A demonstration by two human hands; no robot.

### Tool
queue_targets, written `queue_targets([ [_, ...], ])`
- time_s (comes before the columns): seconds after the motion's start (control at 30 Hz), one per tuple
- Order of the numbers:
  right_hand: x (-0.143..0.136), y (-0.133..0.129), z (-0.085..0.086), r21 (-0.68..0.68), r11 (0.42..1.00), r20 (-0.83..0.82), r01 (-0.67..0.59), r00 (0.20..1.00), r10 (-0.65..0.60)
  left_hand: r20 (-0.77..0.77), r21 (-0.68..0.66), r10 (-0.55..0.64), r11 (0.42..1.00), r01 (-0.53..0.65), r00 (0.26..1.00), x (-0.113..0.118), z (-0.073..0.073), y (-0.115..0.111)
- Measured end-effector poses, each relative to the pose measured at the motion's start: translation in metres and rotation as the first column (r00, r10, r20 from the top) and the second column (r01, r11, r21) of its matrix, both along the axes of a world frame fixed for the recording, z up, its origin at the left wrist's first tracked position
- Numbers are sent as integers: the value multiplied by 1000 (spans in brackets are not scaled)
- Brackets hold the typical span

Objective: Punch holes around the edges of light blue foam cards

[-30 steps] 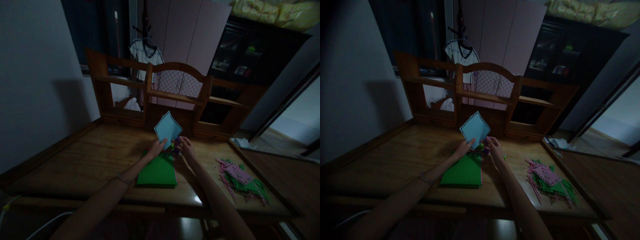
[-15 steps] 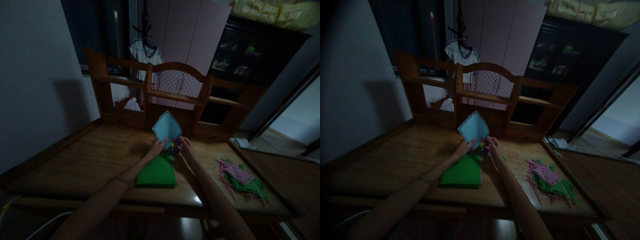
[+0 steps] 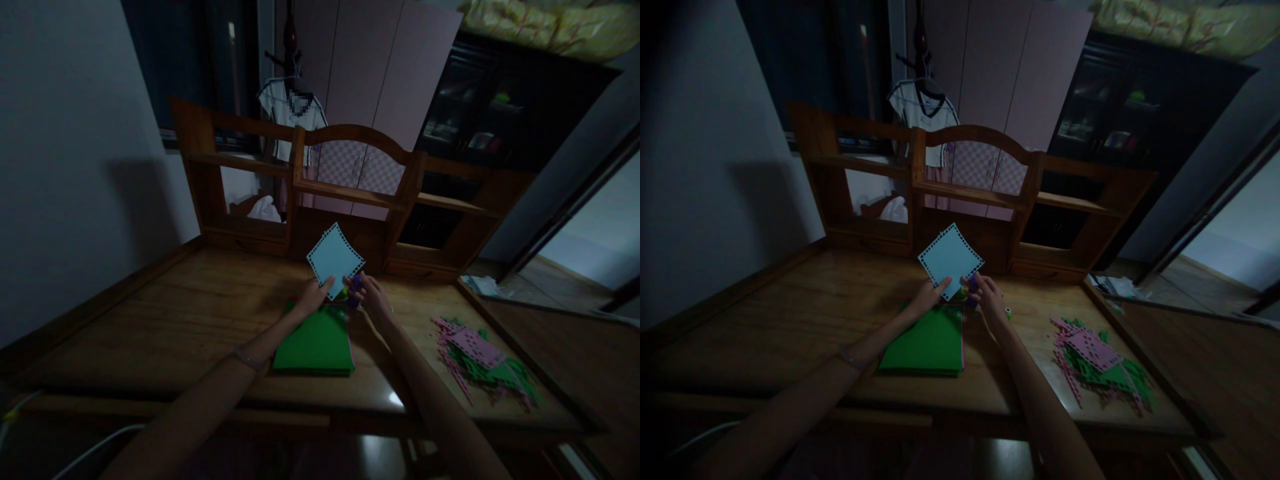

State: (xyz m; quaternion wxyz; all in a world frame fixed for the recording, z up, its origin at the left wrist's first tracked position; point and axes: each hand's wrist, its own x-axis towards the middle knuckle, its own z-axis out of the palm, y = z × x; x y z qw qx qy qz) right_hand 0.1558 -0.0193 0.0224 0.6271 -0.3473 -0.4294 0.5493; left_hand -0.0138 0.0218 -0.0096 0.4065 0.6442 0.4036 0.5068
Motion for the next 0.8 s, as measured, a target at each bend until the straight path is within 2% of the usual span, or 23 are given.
queue_targets([
  [0.23,0,3,-4,13,998,-22,-59,998,59,-52,21,16,1000,-15,998,-1,3,-1],
  [0.37,0,3,-4,17,999,-14,-50,999,51,-57,48,13,999,-10,998,-1,6,-3],
  [0.63,-1,1,-2,22,1000,0,-15,1000,15,-123,-14,-7,1000,5,992,-2,19,-16],
  [0.8,0,5,-4,29,1000,-16,7,1000,-7,-141,-21,-44,999,41,989,-1,21,-21],
])
